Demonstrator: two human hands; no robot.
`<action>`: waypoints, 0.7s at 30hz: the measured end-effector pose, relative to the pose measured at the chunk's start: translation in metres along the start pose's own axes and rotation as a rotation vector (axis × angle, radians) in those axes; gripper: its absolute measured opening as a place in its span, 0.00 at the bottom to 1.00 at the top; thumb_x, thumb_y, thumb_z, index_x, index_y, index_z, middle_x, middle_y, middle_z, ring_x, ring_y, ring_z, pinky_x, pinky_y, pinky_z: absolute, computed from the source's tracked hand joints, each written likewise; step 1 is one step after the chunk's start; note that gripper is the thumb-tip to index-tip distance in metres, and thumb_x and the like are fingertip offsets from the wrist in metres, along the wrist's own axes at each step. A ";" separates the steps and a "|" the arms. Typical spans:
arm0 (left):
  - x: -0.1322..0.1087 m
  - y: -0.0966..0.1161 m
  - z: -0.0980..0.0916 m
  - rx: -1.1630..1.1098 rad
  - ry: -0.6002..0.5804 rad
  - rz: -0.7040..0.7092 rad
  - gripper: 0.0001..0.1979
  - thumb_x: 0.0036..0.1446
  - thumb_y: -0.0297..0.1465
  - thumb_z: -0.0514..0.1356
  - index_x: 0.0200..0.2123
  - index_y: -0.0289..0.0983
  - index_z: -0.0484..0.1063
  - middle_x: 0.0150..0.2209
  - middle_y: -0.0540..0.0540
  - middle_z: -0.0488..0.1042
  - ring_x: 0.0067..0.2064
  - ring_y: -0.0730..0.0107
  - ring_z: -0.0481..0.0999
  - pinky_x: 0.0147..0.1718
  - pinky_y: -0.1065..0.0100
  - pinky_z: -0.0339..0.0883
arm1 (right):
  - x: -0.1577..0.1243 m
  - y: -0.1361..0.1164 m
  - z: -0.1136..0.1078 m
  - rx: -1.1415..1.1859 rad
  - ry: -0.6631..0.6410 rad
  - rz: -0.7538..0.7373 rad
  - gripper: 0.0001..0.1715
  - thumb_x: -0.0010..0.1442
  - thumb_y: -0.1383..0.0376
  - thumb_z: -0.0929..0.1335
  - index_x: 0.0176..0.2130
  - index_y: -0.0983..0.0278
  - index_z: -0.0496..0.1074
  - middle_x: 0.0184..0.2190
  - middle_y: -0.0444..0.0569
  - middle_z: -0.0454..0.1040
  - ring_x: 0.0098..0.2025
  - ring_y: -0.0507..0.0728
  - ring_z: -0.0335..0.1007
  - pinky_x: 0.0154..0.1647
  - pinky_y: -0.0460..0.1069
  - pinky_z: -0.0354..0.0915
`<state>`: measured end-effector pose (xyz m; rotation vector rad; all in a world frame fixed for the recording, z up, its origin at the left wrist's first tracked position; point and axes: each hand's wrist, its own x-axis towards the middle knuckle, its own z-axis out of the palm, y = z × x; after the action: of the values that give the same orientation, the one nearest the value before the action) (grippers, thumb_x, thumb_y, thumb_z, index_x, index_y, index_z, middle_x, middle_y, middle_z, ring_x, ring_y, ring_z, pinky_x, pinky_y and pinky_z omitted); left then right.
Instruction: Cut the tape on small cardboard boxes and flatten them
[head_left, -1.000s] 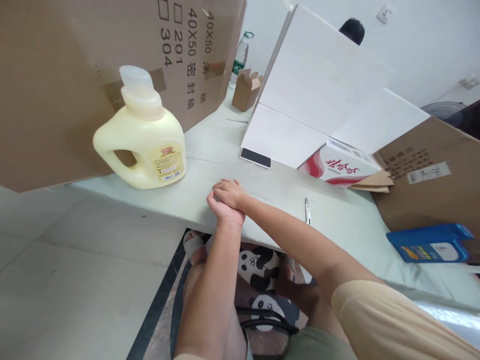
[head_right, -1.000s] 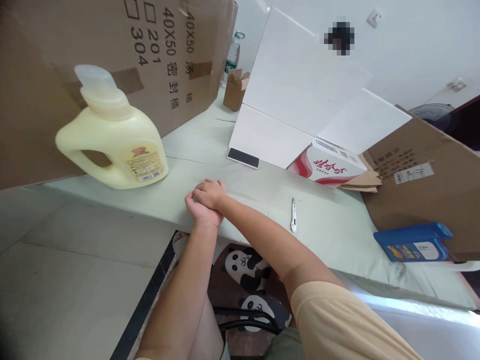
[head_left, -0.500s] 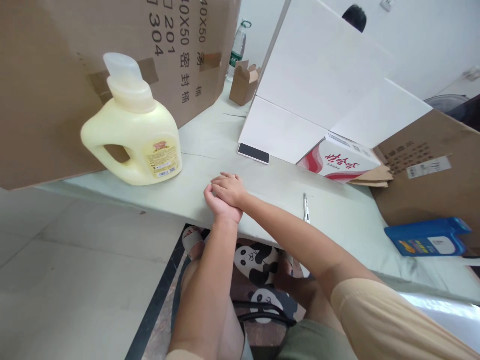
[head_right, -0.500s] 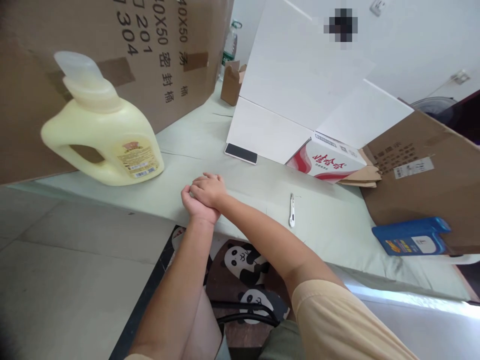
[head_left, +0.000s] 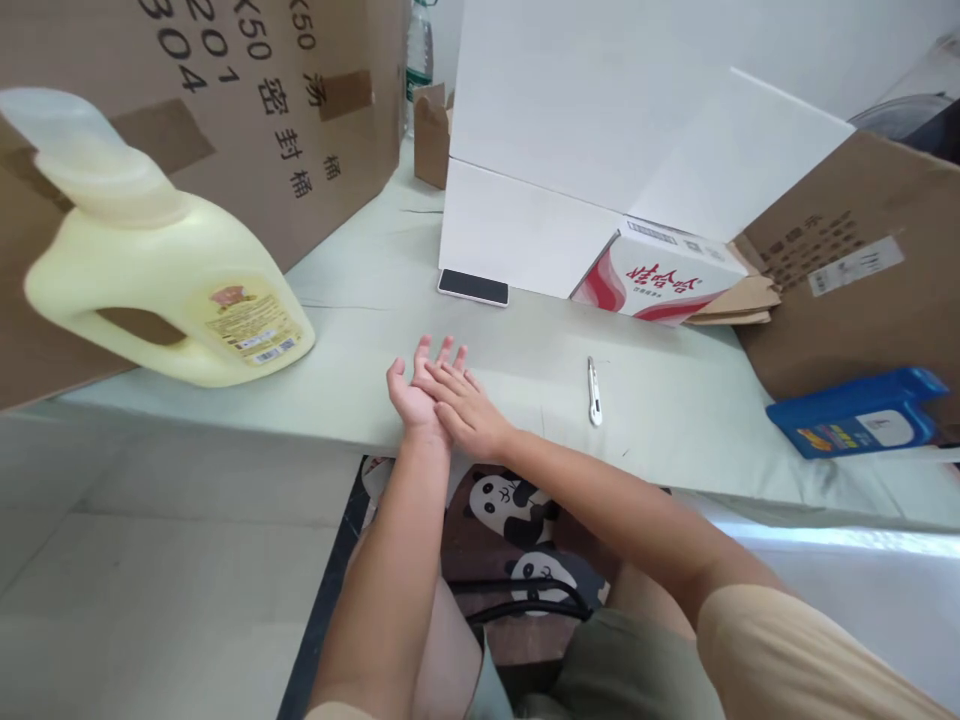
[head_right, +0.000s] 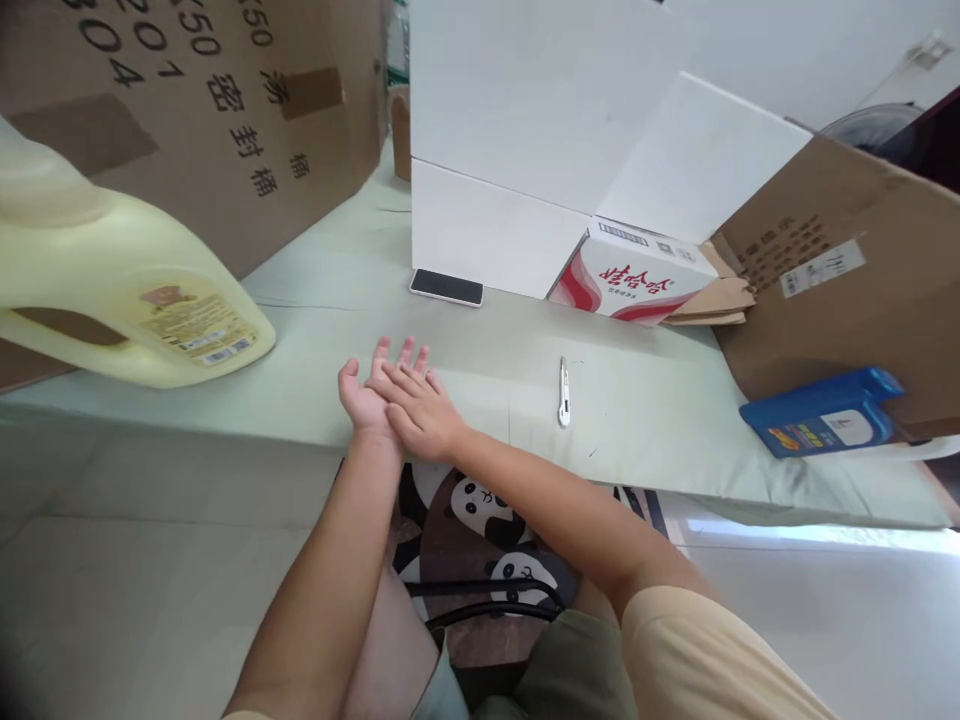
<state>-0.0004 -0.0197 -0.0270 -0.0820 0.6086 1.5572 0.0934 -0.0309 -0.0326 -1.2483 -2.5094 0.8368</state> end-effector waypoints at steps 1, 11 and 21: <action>0.002 -0.002 0.001 0.025 -0.004 0.011 0.26 0.62 0.52 0.48 0.47 0.43 0.76 0.56 0.41 0.78 0.59 0.53 0.79 0.59 0.52 0.70 | -0.012 0.009 0.000 0.018 -0.003 -0.016 0.34 0.74 0.59 0.55 0.74 0.58 0.58 0.80 0.48 0.46 0.82 0.63 0.38 0.79 0.70 0.42; 0.027 -0.046 0.022 0.188 -0.120 -0.110 0.21 0.64 0.47 0.49 0.35 0.39 0.75 0.30 0.45 0.77 0.31 0.66 0.77 0.38 0.62 0.75 | -0.116 0.160 -0.045 -0.103 0.735 0.384 0.24 0.62 0.61 0.65 0.55 0.63 0.74 0.58 0.63 0.74 0.63 0.71 0.70 0.67 0.72 0.63; 0.026 -0.095 0.028 0.445 -0.156 -0.181 0.21 0.64 0.45 0.49 0.32 0.38 0.75 0.30 0.44 0.75 0.30 0.66 0.77 0.37 0.63 0.75 | -0.142 0.199 -0.035 -0.165 0.589 0.361 0.17 0.66 0.66 0.64 0.49 0.59 0.80 0.57 0.58 0.78 0.65 0.73 0.67 0.63 0.72 0.64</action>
<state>0.0959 0.0113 -0.0444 0.3100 0.7864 1.2123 0.3280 -0.0332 -0.1110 -1.7295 -1.9378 0.2553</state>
